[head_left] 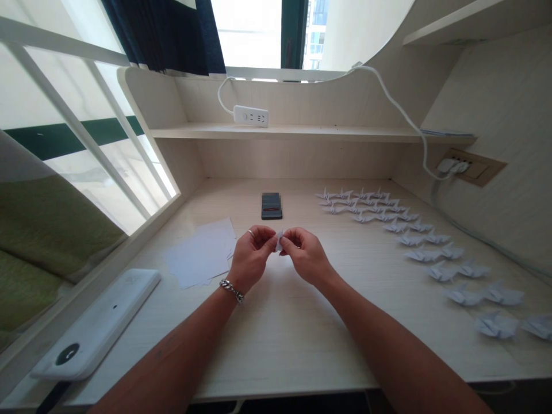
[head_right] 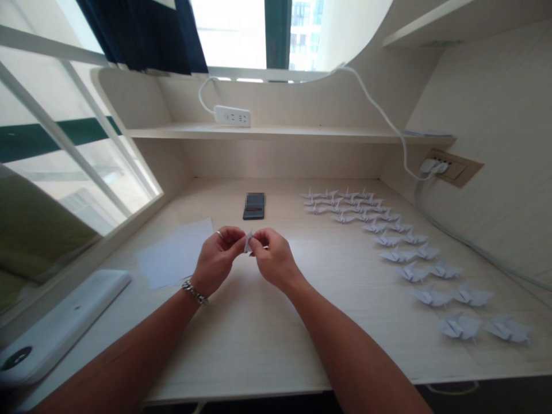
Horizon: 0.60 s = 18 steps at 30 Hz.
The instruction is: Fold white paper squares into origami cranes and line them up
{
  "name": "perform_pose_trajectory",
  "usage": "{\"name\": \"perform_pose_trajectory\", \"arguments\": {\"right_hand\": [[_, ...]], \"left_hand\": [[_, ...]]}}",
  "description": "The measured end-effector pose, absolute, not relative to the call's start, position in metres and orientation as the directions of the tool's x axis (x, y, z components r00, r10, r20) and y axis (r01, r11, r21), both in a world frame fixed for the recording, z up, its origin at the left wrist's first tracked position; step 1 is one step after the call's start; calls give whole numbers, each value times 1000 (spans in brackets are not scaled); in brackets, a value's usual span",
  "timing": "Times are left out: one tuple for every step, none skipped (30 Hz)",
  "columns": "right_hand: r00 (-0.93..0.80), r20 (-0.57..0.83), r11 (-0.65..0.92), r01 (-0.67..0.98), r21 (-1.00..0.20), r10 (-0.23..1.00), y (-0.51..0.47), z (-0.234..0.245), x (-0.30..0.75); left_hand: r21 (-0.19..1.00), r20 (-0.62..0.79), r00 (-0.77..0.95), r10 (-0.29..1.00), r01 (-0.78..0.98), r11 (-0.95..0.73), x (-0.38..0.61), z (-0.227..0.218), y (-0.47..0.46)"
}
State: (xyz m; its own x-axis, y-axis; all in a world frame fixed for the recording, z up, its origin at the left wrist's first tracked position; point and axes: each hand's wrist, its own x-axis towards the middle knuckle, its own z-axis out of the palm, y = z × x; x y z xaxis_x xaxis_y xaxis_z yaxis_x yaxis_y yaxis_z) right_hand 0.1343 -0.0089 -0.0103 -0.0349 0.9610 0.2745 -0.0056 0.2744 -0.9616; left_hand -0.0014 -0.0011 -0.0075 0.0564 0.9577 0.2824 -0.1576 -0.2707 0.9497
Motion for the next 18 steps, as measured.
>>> {"name": "perform_pose_trajectory", "arguments": {"right_hand": [[-22, 278, 279, 12, -960, 960, -10, -10, 133], [-10, 283, 284, 32, -958, 959, -10, -10, 133], [1, 289, 288, 51, -956, 957, -11, -10, 132], [9, 295, 293, 67, -954, 956, -12, -11, 131], [14, 300, 298, 78, -951, 954, -12, -11, 131], [15, 306, 304, 81, -949, 952, -12, -11, 130], [22, 312, 310, 74, -948, 950, -12, -11, 130], [34, 318, 316, 60, -947, 947, -12, -11, 130], [51, 324, 322, 42, -946, 945, -12, -12, 130], [69, 330, 329, 27, -944, 941, -12, -12, 130], [89, 337, 337, 17, -941, 937, -12, -12, 130], [103, 342, 343, 12, -939, 934, -12, -12, 131], [109, 346, 347, 10, -938, 932, -11, -12, 131], [109, 349, 351, 7, -937, 931, -11, -12, 132], [107, 351, 353, 0, -936, 930, -10, -12, 132], [103, 352, 355, -11, -935, 930, -10, -13, 132], [101, 352, 356, -24, -934, 930, -9, -13, 133], [100, 353, 358, -33, -933, 930, -9, -13, 133]], "left_hand": [[947, 282, 51, 958, -174, -269, -1, -7, -1], [945, 281, 47, 959, -188, -268, -1, -7, -1], [943, 281, 43, 959, -196, -268, 0, -7, -1], [942, 282, 39, 959, -200, -269, 0, -7, -1], [941, 283, 36, 958, -203, -270, 0, -7, -1], [940, 284, 33, 958, -205, -272, 1, -7, -1], [940, 283, 33, 958, -209, -271, 1, -7, -2], [939, 282, 34, 959, -213, -269, 1, -6, -2], [939, 280, 37, 959, -217, -265, 1, -6, -3], [940, 277, 39, 960, -220, -262, 1, -5, -3], [940, 274, 40, 961, -221, -259, 1, -5, -3], [942, 271, 42, 962, -218, -256, 1, -4, -4], [944, 268, 45, 962, -213, -253, 1, -4, -4], [946, 265, 49, 963, -206, -250, 1, -4, -4], [949, 262, 56, 964, -199, -246, 0, -4, -4], [951, 258, 65, 964, -190, -242, 0, -4, -3], [954, 255, 75, 964, -183, -238, 0, -4, -3], [956, 251, 85, 964, -177, -234, -1, -4, -3]]}}
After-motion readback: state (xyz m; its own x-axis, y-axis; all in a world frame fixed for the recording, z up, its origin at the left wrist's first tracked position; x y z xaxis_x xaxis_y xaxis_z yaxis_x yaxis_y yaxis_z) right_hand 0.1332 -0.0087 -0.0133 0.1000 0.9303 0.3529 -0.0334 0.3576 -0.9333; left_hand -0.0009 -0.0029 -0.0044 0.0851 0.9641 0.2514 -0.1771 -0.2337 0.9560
